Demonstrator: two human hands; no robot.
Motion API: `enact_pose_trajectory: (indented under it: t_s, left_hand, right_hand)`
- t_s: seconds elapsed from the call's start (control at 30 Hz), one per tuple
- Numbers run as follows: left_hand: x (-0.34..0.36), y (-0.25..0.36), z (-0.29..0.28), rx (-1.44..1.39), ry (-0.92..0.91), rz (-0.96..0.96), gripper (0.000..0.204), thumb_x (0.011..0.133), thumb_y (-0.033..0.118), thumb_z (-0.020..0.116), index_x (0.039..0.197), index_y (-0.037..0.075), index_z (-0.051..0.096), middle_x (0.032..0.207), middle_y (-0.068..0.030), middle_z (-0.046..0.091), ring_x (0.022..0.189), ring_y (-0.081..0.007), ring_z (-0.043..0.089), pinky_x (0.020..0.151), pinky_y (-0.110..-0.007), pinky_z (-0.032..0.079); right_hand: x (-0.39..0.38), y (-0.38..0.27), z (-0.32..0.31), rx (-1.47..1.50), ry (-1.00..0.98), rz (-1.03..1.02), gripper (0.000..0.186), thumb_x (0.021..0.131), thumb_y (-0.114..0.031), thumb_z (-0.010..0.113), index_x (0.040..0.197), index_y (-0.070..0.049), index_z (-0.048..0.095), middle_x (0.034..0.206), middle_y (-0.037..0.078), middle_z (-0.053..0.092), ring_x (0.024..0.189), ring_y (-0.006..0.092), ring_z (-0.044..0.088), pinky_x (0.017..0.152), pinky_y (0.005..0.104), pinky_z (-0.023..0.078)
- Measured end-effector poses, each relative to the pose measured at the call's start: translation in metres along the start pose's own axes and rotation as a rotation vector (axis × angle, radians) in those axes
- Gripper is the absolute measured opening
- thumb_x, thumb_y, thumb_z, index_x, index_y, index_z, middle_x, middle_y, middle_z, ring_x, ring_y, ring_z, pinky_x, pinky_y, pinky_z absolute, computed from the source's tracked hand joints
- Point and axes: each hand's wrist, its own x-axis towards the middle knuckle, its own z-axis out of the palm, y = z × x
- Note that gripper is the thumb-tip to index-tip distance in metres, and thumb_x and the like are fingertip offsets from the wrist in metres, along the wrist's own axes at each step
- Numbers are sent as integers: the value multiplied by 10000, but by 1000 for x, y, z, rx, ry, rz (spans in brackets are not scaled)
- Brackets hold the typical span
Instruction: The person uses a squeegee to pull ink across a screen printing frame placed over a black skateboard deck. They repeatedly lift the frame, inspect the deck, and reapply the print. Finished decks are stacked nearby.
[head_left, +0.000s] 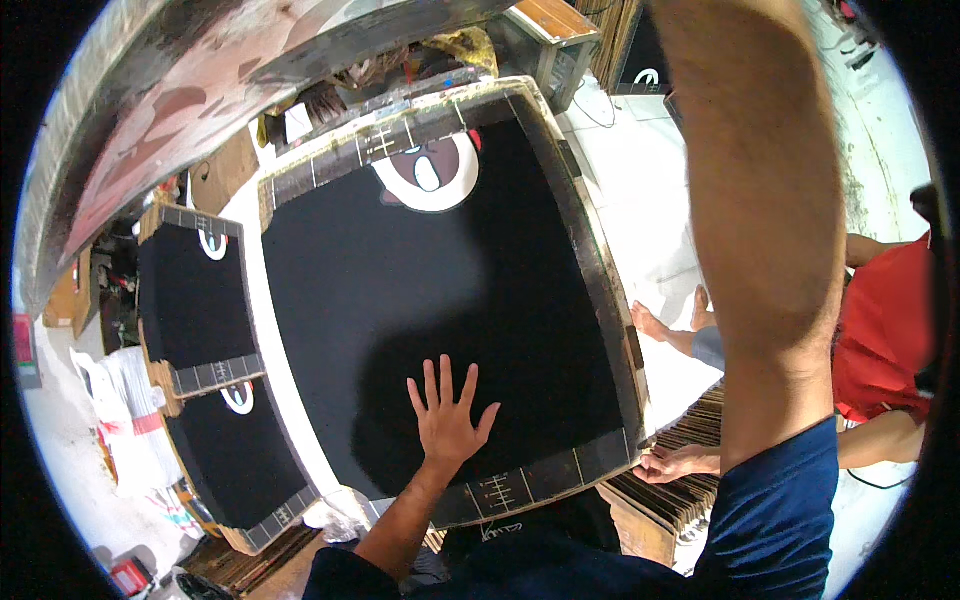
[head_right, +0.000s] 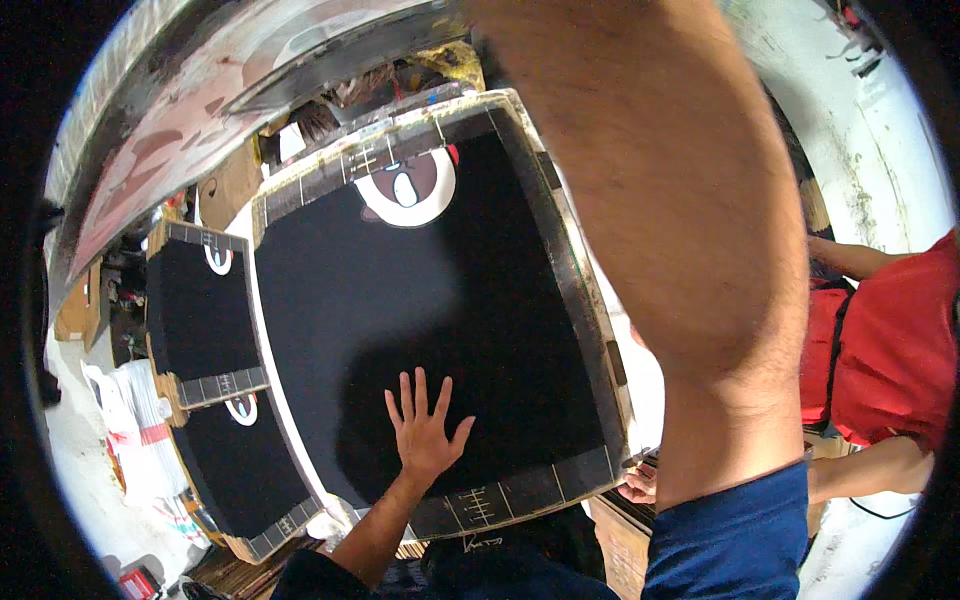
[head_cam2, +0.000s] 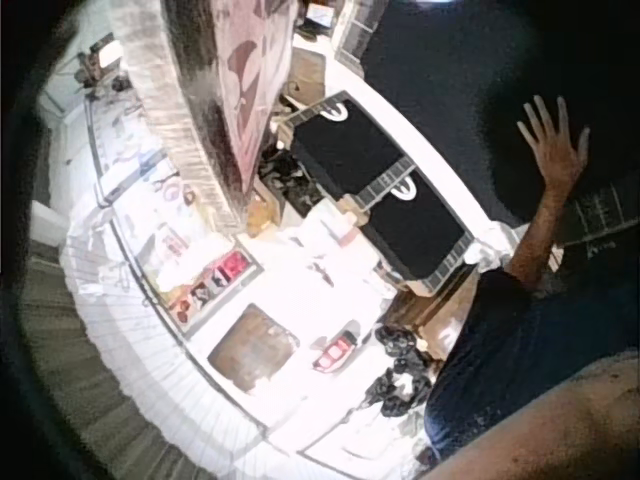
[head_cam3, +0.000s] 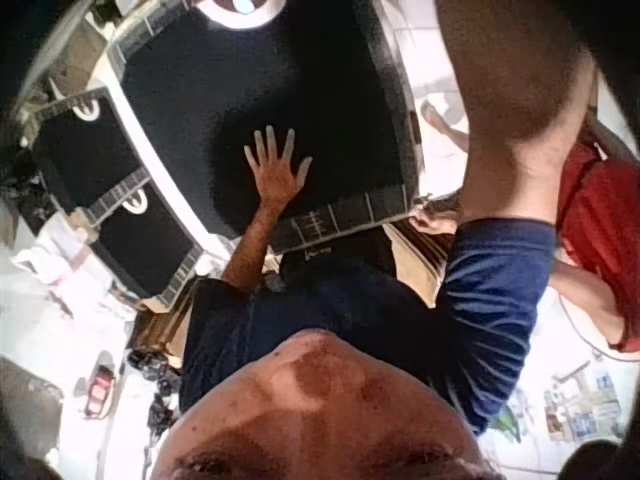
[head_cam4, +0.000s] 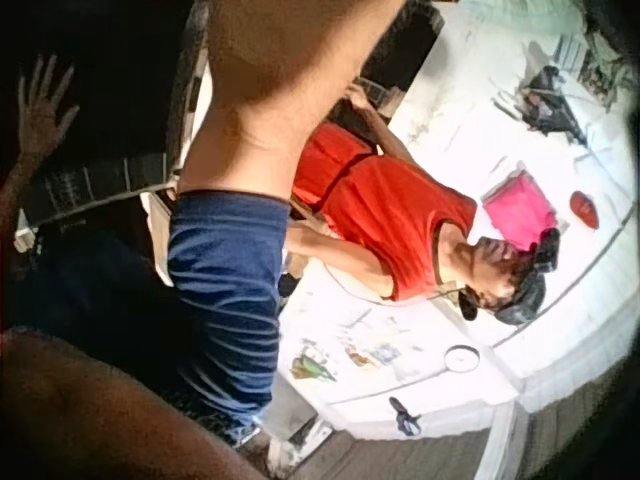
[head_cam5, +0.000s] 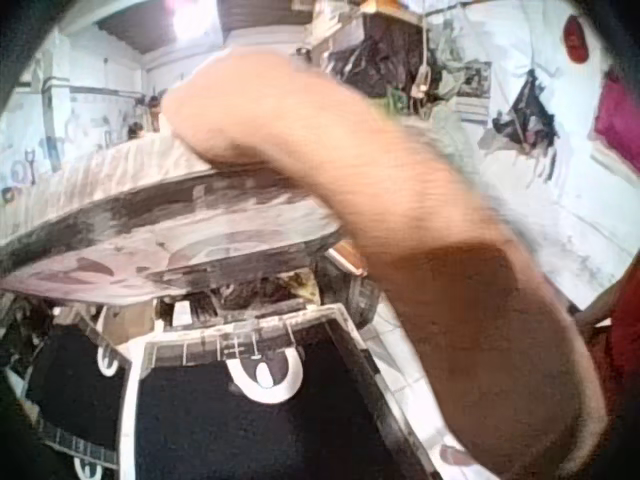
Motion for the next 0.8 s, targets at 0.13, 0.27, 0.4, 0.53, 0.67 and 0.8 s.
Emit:
enact_pose_trajectory:
  t_s: [0.13,0.27,0.4,0.53,0.67,0.8]
  left_hand:
    - [3,5,-1,4,-11,7,758,919,509,708,1553,160,481,1674,-262,261,1560,-489,188,1210,-721,126]
    - [0,5,0,18,-6,10,759,924,505,703,1554,148,477,1669,-272,265,1560,-491,187,1211,-722,121]
    - [1,6,-4,2,13,18,762,917,503,711,1551,147,481,1669,-271,267,1561,-491,185,1212,-724,113]
    - [3,9,-10,-82,49,15,689,916,412,735,1507,121,535,1642,-254,341,1550,-455,253,1237,-656,160]
    - [-28,-38,-14,-602,286,-161,619,869,267,797,1411,31,613,1471,-223,572,1415,-421,489,1212,-531,321]
    - [-144,-162,-1,-102,827,-731,387,998,139,665,1318,-75,622,1267,-246,682,1190,-392,636,1096,-471,463]
  right_hand:
    - [-7,4,-13,126,0,89,232,912,-135,561,993,-24,747,1033,184,755,933,312,746,788,453,590]
    - [-7,6,-20,217,-6,149,268,945,-162,542,1058,-49,757,1082,154,760,987,287,742,814,457,590]
    - [1,12,-19,300,-48,209,306,978,-188,523,1123,-75,767,1132,124,766,1041,263,737,839,461,591]
    - [28,22,-15,427,-270,292,396,1017,-314,478,1176,-96,768,1181,124,759,1073,241,726,881,449,579]
    - [49,25,-16,606,-295,572,689,1049,-563,344,1156,-21,755,1219,192,743,1108,327,713,953,457,546]
    - [64,23,-20,604,-414,692,879,1023,-714,293,1174,28,739,1244,265,714,1154,402,690,1019,508,512]
